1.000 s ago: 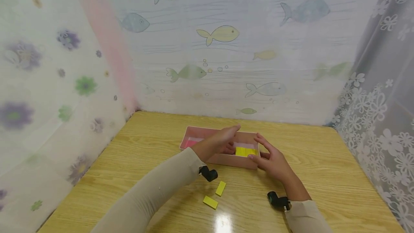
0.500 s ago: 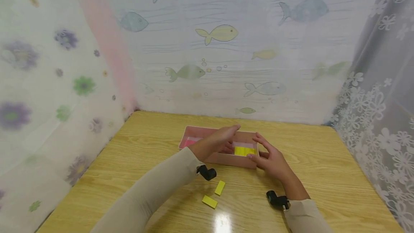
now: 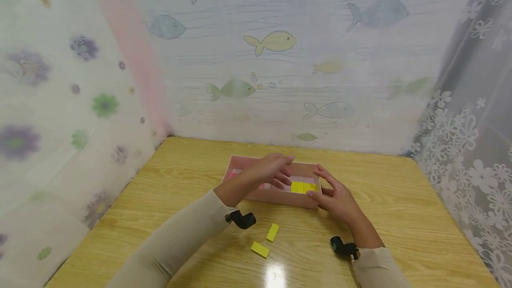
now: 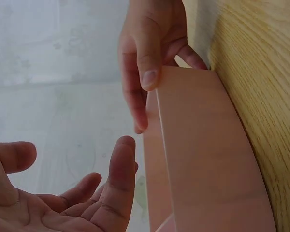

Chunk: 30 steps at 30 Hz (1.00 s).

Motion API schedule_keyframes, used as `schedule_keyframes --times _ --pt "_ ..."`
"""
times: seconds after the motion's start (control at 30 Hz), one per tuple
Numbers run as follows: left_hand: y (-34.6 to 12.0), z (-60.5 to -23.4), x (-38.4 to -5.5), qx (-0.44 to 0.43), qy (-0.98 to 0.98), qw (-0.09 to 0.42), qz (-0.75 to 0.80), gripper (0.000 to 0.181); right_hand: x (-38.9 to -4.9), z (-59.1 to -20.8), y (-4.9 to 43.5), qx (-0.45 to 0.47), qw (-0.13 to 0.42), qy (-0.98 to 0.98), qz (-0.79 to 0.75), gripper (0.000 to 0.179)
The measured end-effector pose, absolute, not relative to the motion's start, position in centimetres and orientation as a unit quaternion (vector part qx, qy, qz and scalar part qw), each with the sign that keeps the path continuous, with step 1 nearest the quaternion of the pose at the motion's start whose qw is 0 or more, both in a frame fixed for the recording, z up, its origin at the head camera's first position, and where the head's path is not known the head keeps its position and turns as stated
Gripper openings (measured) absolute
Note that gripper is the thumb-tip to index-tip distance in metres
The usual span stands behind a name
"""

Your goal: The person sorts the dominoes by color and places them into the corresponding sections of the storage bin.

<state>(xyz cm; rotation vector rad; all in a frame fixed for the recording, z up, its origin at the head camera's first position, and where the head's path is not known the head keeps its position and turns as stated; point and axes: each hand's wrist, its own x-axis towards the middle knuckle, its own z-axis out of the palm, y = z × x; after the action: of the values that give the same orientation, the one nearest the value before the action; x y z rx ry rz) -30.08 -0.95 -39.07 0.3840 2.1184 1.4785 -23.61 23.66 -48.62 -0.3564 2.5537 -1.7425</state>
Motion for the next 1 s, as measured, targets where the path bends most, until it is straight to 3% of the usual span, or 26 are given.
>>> schedule_keyframes --times 0.13,0.27,0.67,1.0 --pt "-2.2 -38.8 -29.1 0.167 0.798 0.24 0.527 0.038 -23.6 -48.6 23.6 -0.113 0.018 0.819 -0.562 0.075" --pt "-3.4 -38.8 -28.0 0.206 0.805 0.225 0.51 0.027 -23.7 -48.7 23.7 -0.115 0.019 0.817 -0.564 0.074" --pt "-6.1 -40.5 -25.9 0.281 0.831 0.147 0.458 0.025 -23.6 -48.7 23.7 -0.109 0.014 0.823 -0.558 0.075" --pt "-8.1 -42.7 -24.8 0.255 0.834 0.164 0.46 0.028 -23.7 -48.8 23.7 -0.109 0.014 0.823 -0.557 0.076"
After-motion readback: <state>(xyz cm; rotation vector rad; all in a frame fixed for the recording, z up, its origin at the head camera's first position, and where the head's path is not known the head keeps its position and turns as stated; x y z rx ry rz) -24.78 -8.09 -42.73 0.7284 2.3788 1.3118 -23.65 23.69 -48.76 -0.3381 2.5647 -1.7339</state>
